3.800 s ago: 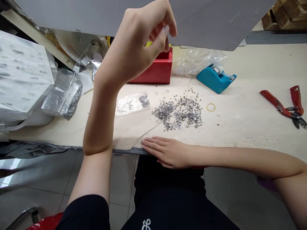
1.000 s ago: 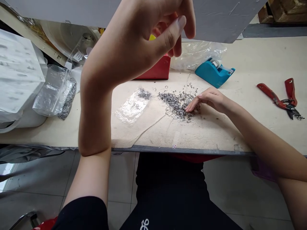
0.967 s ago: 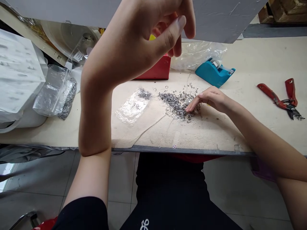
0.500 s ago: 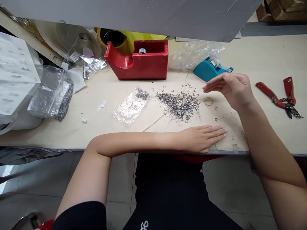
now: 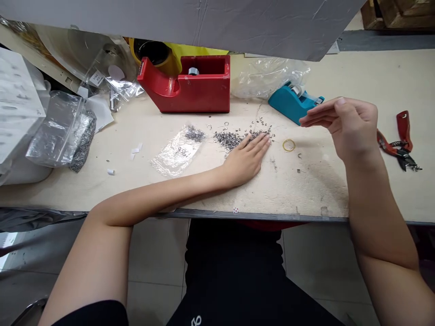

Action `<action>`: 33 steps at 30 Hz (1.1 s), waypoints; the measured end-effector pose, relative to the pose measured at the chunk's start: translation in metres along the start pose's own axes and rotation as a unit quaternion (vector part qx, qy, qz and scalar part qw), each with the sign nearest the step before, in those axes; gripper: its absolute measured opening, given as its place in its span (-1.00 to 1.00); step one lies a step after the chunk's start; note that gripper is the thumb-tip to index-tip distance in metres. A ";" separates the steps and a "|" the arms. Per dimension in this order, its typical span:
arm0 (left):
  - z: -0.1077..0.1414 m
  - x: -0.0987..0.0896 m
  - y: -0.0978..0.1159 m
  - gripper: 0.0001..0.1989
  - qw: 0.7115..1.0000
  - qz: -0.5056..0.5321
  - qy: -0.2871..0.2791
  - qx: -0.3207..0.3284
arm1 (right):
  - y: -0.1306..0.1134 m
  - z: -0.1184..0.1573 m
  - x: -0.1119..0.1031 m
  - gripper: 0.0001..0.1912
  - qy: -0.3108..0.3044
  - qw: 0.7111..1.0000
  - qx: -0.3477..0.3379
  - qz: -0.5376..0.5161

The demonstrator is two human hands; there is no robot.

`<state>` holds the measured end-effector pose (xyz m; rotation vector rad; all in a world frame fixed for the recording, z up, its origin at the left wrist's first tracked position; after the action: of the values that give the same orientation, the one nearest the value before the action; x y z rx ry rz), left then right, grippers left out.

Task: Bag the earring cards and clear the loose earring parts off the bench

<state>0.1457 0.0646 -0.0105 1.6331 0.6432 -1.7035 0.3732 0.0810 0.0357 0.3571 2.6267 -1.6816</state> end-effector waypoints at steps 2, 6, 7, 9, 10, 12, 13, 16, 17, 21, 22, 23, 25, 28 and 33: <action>-0.002 -0.004 -0.002 -0.41 1.000 -0.005 0.022 -0.004 | -0.003 -0.001 -0.002 -0.69 0.001 1.000 -0.016 -0.001; -0.022 -0.017 0.014 -0.48 0.997 0.008 0.046 0.063 | -0.005 -0.003 -0.007 -0.74 0.007 1.000 -0.027 0.003; -0.031 -0.019 0.020 -0.52 0.996 0.014 0.043 0.073 | -0.005 -0.004 -0.008 -0.75 0.007 1.000 -0.028 0.006; -0.053 -0.023 0.029 -0.59 0.997 0.028 0.031 0.063 | -0.005 -0.003 -0.010 -0.77 0.004 0.999 -0.032 0.007; -0.064 -0.024 0.033 -0.60 0.998 0.036 0.027 0.048 | -0.005 -0.003 -0.011 -0.77 0.000 0.999 -0.034 0.008; -0.083 -0.023 0.036 -0.61 0.998 0.055 0.020 0.016 | -0.005 -0.003 -0.014 -0.76 0.000 0.999 -0.043 0.017; -0.089 -0.022 0.036 -0.61 0.998 0.066 0.017 0.002 | -0.006 -0.003 -0.016 -0.76 0.003 0.999 -0.047 0.026; -0.101 -0.019 0.031 -0.69 0.993 0.121 0.002 -0.015 | -0.007 -0.004 -0.022 -0.72 0.005 0.997 -0.039 0.062; -0.103 -0.020 0.027 -0.74 0.988 0.152 -0.005 -0.016 | -0.007 -0.003 -0.024 -0.73 -0.002 0.997 -0.027 0.079; -0.110 -0.028 0.016 -0.89 0.951 0.307 0.008 -0.016 | -0.006 -0.002 -0.024 -0.92 -0.102 0.975 0.056 0.187; -0.113 -0.031 0.015 -0.90 0.940 0.339 0.020 -0.016 | -0.006 -0.001 -0.022 -0.85 -0.117 0.973 0.068 0.189; -0.115 -0.034 0.015 -0.91 0.930 0.365 0.031 -0.014 | -0.005 -0.001 -0.020 -0.83 -0.117 0.975 0.070 0.175; -0.120 -0.039 0.016 -0.91 0.917 0.398 0.039 -0.009 | -0.004 -0.003 -0.017 -0.88 -0.075 0.988 0.050 0.126; -0.123 -0.040 0.016 -0.85 0.919 0.392 0.050 -0.016 | -0.006 -0.007 -0.020 -0.83 -0.022 0.993 0.030 0.112; -0.117 -0.031 0.008 -0.83 0.966 0.248 0.057 0.050 | -0.016 -0.010 -0.056 -0.81 0.027 0.958 0.059 0.279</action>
<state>0.2274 0.1517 0.0102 1.7896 0.1726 -1.2988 0.4257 0.0732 0.0615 1.0422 2.1551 -1.6325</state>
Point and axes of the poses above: each hand's wrist, its own z-axis away from the middle knuckle, its own x-axis out of the palm, y = z × x, the point moved 1 cm from there along -z, towards the middle knuckle, and after that the axes turned 13 degrees about -x, right-handed, at the moved point
